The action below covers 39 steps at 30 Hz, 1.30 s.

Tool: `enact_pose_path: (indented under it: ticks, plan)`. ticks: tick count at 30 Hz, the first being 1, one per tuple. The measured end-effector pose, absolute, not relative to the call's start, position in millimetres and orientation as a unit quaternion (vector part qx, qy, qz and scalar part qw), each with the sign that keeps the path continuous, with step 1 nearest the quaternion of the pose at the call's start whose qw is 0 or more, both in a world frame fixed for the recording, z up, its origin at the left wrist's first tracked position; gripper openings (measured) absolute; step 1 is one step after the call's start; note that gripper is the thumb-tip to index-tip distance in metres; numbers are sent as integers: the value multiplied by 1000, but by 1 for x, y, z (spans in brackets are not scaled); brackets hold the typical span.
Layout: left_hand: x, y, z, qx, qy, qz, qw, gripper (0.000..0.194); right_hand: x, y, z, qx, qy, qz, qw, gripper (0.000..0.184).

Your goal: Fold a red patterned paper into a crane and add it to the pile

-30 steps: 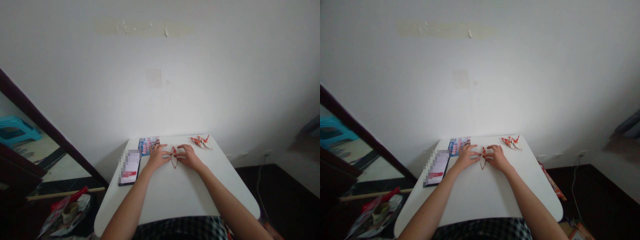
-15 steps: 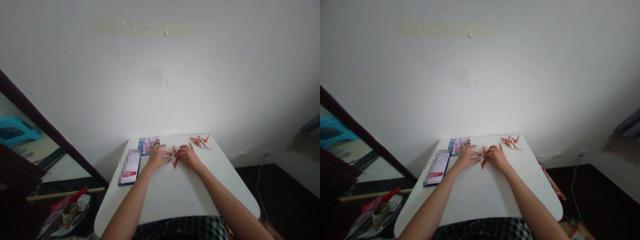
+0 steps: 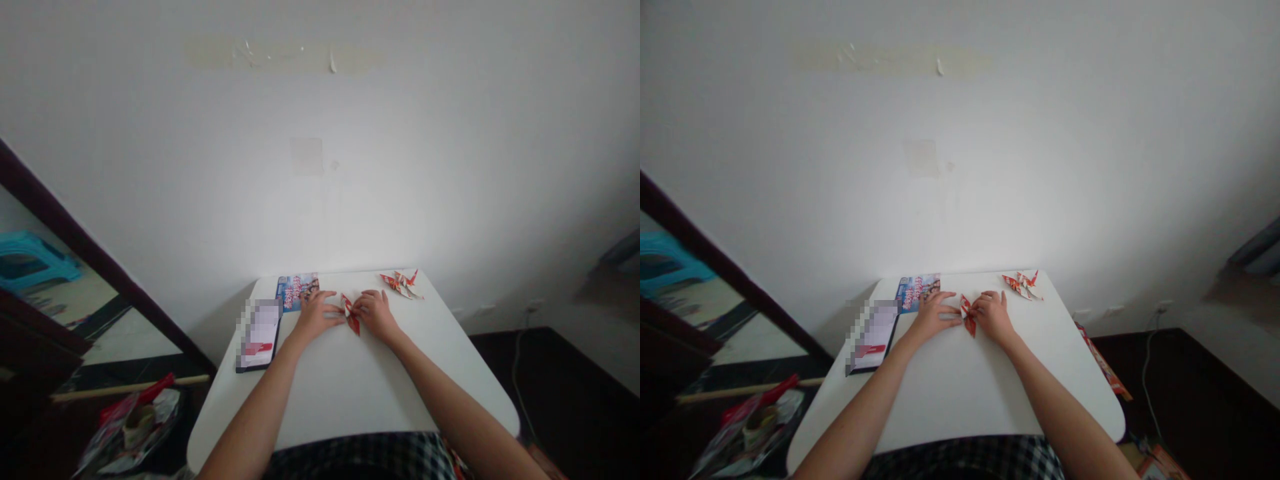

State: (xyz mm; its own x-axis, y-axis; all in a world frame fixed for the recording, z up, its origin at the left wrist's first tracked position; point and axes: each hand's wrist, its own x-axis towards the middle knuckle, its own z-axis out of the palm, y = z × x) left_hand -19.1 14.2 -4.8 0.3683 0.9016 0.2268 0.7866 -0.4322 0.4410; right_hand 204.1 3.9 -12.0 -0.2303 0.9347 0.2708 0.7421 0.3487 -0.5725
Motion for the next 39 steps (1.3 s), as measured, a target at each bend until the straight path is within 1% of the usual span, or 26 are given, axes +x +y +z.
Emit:
enact_pose_path:
  ticks: [4, 9, 15, 19, 31, 35, 39]
  plan:
    - [-12, 9, -3, 800, 535, 239, 129, 24, 198, 4, -14, -582, -745, 159, 285, 15]
    - [-1, 5, -2, 774, 565, 261, 115, 8, 194, 5, -16, -608, -738, 134, 263, 15]
    - [3, 3, -1, 762, 578, 268, 118, 1, 200, 6, -17, -595, -742, 138, 277, 10]
    - [4, 3, -2, 755, 579, 282, 122, 2, 209, 5, -15, -549, -775, 123, 287, 11]
    - [4, 10, -8, 749, 585, 289, 118, 3, 200, -6, -6, -576, -754, 43, 313, 11]
    - [5, 11, -9, 750, 587, 281, 118, 4, 198, -7, -4, -589, -751, 26, 298, 13]
    - [7, 11, -9, 747, 591, 281, 119, 6, 193, -5, -5, -603, -748, 36, 275, 17]
